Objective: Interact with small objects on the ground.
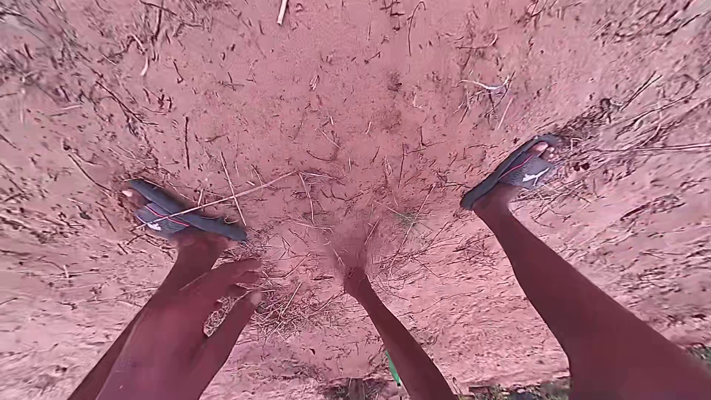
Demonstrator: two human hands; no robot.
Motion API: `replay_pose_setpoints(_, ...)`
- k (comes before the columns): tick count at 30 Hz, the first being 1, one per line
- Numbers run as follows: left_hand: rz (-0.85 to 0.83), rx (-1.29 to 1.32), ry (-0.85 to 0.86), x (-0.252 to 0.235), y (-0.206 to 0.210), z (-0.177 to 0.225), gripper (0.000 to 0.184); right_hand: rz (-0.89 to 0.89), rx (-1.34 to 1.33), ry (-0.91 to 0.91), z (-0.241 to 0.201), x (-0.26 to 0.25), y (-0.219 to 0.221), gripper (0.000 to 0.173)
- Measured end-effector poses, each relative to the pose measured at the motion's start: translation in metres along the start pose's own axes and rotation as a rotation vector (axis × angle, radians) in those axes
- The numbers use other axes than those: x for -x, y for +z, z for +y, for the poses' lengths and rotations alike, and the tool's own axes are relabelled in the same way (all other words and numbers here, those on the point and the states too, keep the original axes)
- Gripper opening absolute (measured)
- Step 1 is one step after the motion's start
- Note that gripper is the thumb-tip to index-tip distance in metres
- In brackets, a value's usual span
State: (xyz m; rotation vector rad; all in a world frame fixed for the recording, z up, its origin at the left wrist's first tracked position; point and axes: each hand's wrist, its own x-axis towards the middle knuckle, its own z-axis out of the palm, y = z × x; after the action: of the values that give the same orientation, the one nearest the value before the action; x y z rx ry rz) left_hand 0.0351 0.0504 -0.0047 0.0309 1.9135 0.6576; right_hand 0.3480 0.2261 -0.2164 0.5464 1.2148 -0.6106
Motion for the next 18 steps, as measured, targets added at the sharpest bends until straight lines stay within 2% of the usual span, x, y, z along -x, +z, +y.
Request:
replay_pose_setpoints(2,0.068,-0.049,-0.020,0.000,0.007,-0.010,0.043,-0.095,0.205,-0.196,0.001,0.022,0.001,0.031)
replay_pose_setpoints(4,0.068,-0.037,-0.035,0.000,0.005,-0.012,0.044,-0.004,0.228,-0.279,-0.009,0.039,-0.025,0.036)
replay_pose_setpoints(7,0.099,-0.001,-0.017,-0.001,0.002,-0.014,0.043,0.288,0.095,-0.192,-0.024,0.056,-0.076,0.037)
replay_pose_setpoints(9,0.122,-0.002,0.003,-0.001,0.003,-0.017,0.044,0.362,0.089,-0.120,-0.028,0.067,-0.077,0.034)
replay_pose_setpoints(10,0.128,-0.010,0.012,-0.002,0.003,-0.018,0.045,0.312,0.087,-0.098,-0.028,0.075,-0.062,0.033)
replay_pose_setpoints(12,0.151,0.007,0.024,-0.004,0.003,-0.012,0.043,0.022,0.091,-0.112,-0.014,0.094,-0.007,0.033)
replay_pose_setpoints(14,0.163,0.046,0.027,-0.006,0.001,-0.001,0.038,-0.305,0.138,-0.246,0.003,0.114,0.050,0.036)
replay_pose_setpoints(15,0.169,0.064,0.025,-0.009,-0.001,0.004,0.036,-0.345,0.163,-0.304,0.002,0.119,0.059,0.035)
replay_pose_setpoints(16,0.169,0.079,0.024,-0.011,-0.003,0.007,0.035,-0.272,0.153,-0.316,-0.006,0.124,0.052,0.033)
replay_pose_setpoints(18,0.155,0.106,0.021,-0.007,-0.005,0.012,0.034,0.124,0.085,-0.293,-0.035,0.130,-0.003,0.036)
